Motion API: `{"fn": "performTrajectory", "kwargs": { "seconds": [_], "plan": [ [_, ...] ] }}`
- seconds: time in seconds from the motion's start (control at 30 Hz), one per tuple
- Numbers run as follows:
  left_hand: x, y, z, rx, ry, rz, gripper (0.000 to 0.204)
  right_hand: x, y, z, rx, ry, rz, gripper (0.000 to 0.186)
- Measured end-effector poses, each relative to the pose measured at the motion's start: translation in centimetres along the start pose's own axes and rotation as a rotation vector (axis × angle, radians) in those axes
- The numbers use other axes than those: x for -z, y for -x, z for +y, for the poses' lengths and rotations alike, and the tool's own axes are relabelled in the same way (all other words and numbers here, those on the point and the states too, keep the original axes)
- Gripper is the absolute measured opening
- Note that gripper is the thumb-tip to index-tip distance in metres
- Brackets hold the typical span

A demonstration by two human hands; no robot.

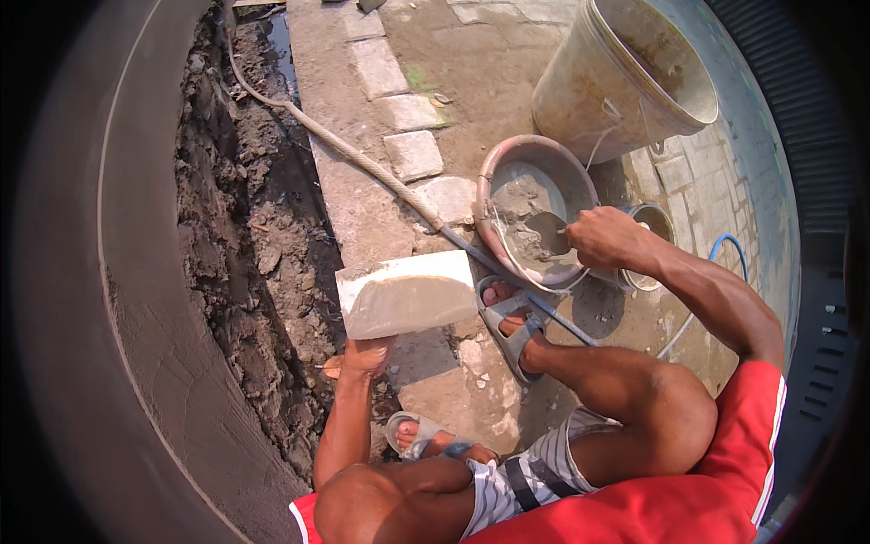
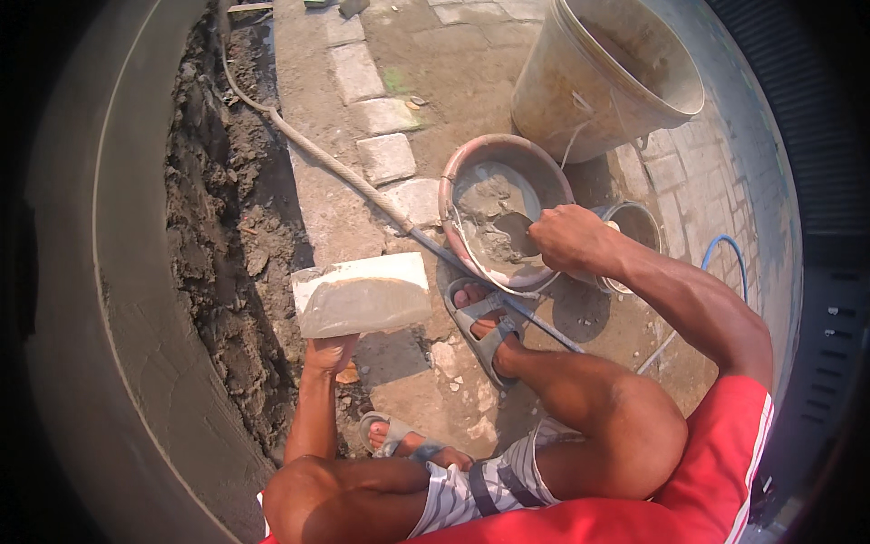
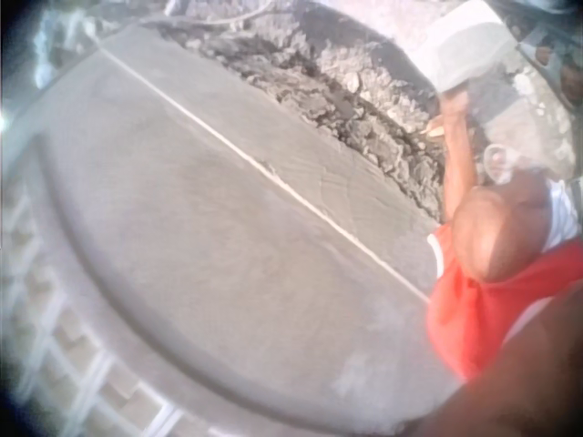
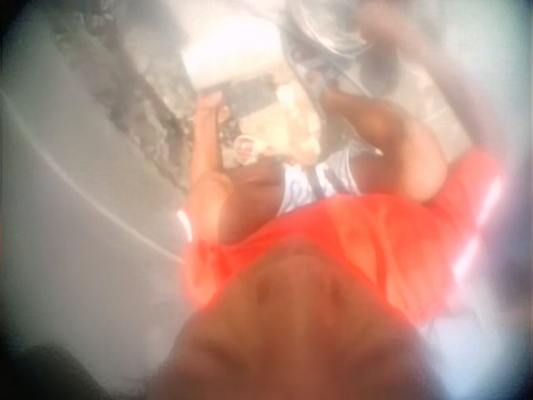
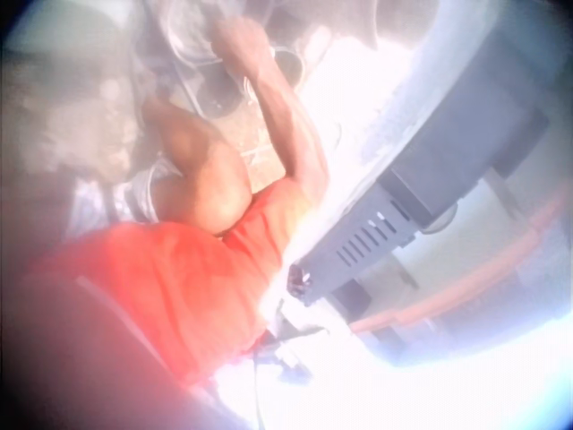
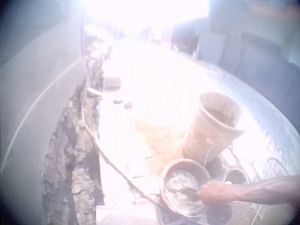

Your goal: The person scoops wet cement from a bucket with a trowel and applies it to a vertical wall surface. They repeatedly smooth the cement with a flat trowel to create an even finish along the wall edge.

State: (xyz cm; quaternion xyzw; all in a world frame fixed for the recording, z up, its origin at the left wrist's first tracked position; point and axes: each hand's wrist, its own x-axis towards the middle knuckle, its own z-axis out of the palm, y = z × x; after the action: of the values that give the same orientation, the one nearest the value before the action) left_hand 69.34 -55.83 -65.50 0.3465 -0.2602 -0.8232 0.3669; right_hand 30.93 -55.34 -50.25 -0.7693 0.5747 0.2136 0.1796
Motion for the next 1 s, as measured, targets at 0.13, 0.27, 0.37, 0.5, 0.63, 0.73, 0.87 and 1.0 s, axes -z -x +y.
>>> {"fn": "performTrajectory", "kwargs": {
  "seconds": [0.13, 0.27, 0.37, 0.5, 0.63, 0.73, 0.87, 1.0],
  "plan": [
    [-1.3, -0.8, 0.1, 0.001, -0.034, 0.016, 0.050, 1.2, 0.4, 0.0, -0.043, -0.149, -0.074, 0.020],
    [-1.6, -1.3, 0.0, -0.047, -0.054, 0.021, 0.051, 0.1, 0.2, 3.0, -0.135, -0.337, -0.249, 0.028],
    [-1.3, -1.8, 0.0, -0.071, -0.202, 0.015, 0.051, -1.0, 1.6, 4.8, -0.195, -0.574, -0.220, 0.035],
    [-2.4, -2.3, 0.3, -0.052, -0.143, 0.018, 0.049, -2.2, 3.7, 5.0, -0.348, -0.917, -0.200, 0.034],
    [-3.4, -3.3, -0.3, -0.090, -0.139, 0.007, 0.049, -2.3, 5.5, 4.6, -0.367, -1.035, -0.057, 0.031],
    [-4.0, -3.7, -0.6, -0.136, -0.317, 0.039, 0.049, -1.7, 7.1, 3.6, -0.433, -1.054, 0.022, 0.033],
    [-5.5, -4.6, -1.5, -0.311, -0.508, 0.052, 0.047, -0.2, 8.9, 1.3, -0.497, -1.175, 0.203, 0.036],
    [-8.3, -5.6, -0.1, -0.313, -0.583, 0.004, 0.047, 2.4, 9.5, 0.3, -0.382, -1.107, 0.335, 0.039]
  ]
}}
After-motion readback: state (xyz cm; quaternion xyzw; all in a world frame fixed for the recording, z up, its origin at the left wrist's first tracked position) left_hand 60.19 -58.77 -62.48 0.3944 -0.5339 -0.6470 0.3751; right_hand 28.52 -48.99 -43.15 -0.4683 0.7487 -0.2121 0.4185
